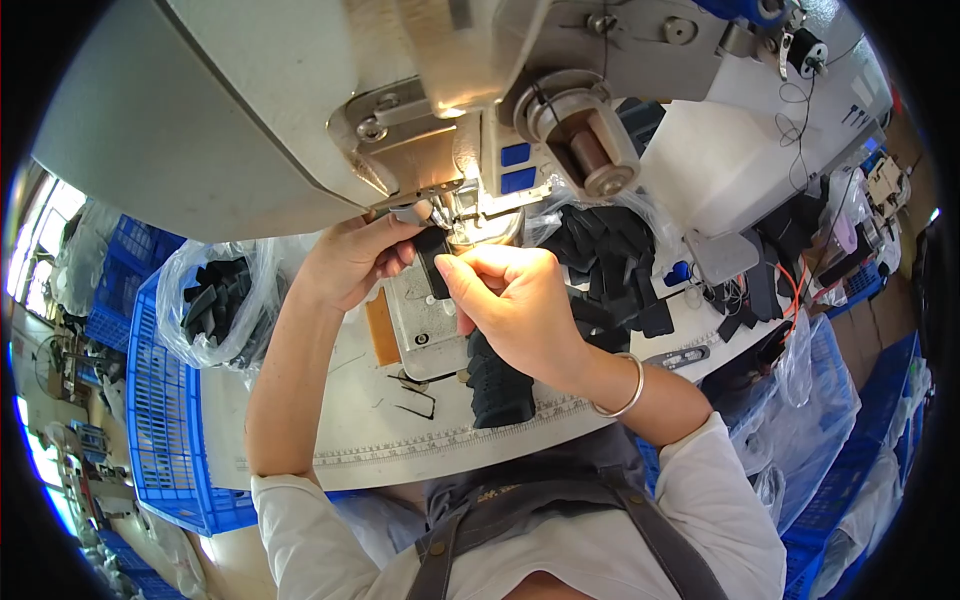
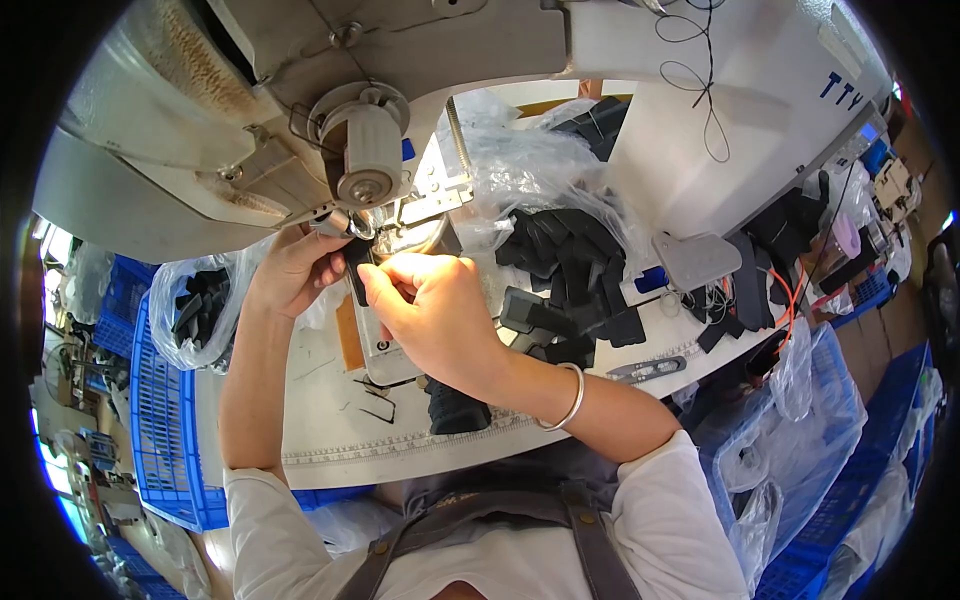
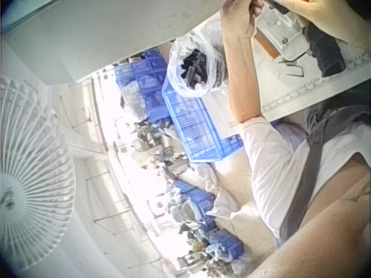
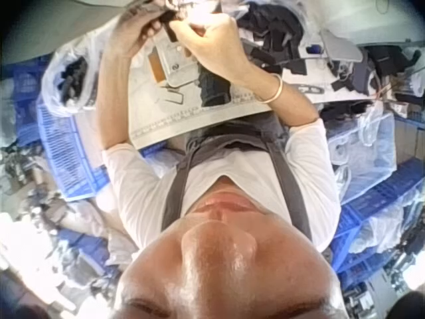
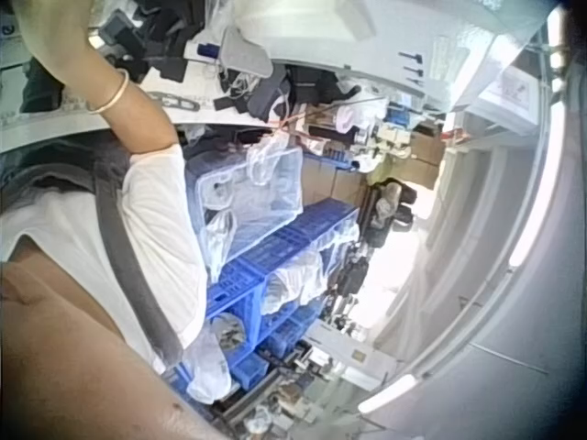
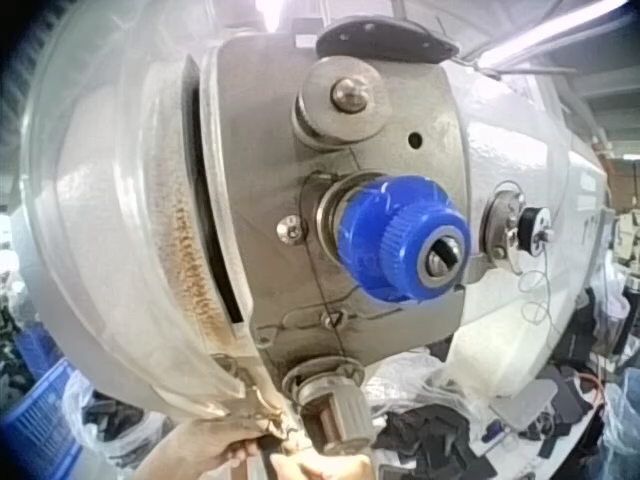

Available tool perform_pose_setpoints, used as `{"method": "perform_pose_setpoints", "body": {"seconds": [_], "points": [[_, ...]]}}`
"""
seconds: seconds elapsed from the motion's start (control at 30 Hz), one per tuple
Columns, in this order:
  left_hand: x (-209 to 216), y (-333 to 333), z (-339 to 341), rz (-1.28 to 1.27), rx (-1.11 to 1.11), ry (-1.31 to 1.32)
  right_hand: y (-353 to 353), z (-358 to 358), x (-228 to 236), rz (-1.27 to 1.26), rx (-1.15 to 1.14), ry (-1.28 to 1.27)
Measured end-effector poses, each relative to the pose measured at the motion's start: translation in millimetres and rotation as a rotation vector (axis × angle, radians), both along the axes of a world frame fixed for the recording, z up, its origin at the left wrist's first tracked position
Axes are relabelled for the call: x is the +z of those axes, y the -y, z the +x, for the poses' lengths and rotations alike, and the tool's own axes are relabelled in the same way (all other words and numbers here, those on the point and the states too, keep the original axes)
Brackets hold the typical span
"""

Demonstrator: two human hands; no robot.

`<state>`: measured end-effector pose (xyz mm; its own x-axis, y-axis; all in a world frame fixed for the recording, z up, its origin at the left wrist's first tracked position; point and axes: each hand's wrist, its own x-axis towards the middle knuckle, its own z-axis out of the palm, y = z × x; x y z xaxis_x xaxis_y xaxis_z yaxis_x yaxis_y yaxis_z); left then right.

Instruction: Stitching small black fabric components using an industrial sewing machine in a shoe factory.

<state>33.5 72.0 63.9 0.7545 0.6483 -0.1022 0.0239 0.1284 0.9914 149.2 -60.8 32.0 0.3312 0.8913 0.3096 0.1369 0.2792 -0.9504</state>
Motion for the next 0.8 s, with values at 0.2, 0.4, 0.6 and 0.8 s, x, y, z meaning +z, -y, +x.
{"method": "perform_pose_setpoints", "body": {"seconds": [0.2, 0.4, 0.6, 0.8], "points": [[2.3, 5.3, -3.0, -0.038, -0.026, -0.033, 5.4, -1.5, -7.0, 0.007, 0.014, -0.03], [0.9, 19.9, -3.1, 0.304, 0.047, -0.052, 21.4, 8.1, -10.4, -0.037, 0.097, -0.018], [15.4, -22.1, -55.1, 0.853, 0.507, -0.535, 76.7, 69.7, -47.0, -0.063, -0.132, 0.375], [-3.5, -70.7, -204.6, 1.515, 0.793, -1.073, 143.6, 142.2, -58.3, -0.323, -0.365, 0.725]]}}
